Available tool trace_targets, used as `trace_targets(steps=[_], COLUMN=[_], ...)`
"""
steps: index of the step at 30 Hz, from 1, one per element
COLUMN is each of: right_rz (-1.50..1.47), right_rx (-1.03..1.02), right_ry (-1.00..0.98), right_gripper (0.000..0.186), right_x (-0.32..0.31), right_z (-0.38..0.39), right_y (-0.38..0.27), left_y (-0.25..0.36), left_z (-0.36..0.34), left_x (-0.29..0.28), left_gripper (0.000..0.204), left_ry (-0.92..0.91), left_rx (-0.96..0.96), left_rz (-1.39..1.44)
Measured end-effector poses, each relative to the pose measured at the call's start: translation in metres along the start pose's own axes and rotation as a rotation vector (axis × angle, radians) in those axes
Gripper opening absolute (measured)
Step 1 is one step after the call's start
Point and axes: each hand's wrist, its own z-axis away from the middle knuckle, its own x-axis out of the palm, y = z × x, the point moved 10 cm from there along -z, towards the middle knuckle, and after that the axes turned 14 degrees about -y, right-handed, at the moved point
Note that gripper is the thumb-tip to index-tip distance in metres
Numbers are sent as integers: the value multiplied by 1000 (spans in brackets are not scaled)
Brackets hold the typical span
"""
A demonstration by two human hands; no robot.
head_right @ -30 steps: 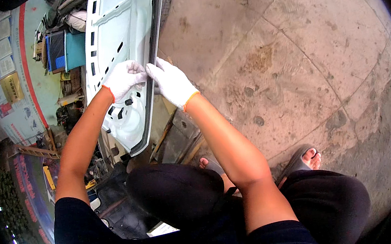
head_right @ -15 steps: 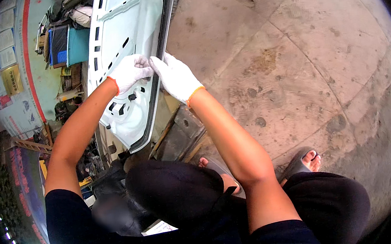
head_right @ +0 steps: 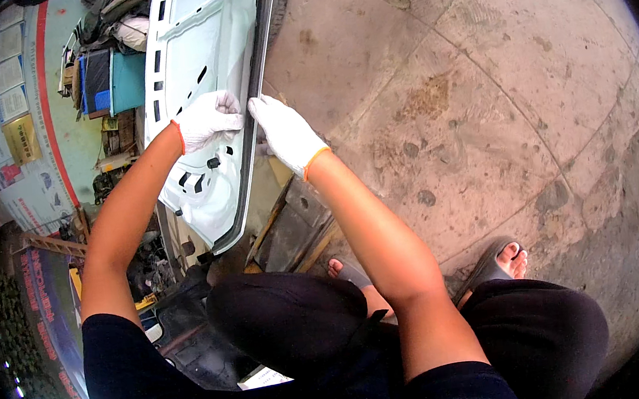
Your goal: The person installs a rubber seal onto a detached car hood and then uses a wrench to tighten bolts on the hood latch mechanism.
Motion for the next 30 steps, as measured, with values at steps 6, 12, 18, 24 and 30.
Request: trace_targets(steps=[6, 12, 18, 24, 30], right_rz=[165, 396, 697, 764, 776], right_rx=[-3, -93, -102, -53, -89], right_ry=[9, 69, 180, 186, 194], right_gripper=[49, 53, 52, 56, 64], right_x=[4, -6, 1, 3, 8], right_z=[3, -3, 8, 8, 10], right_y=[-10, -7, -24, -27, -31], left_y=[-4, -2, -5, -10, -10], left_z=[-2, -5, -5, -9, -14], left_x=[-1, -5, -6, -8, -8], left_gripper=[22, 21, 21, 19, 21], left_ry=[19, 39, 70, 57, 87], left_rx=[3, 10, 21, 11, -39], left_rz=[5, -19, 18, 26, -41])
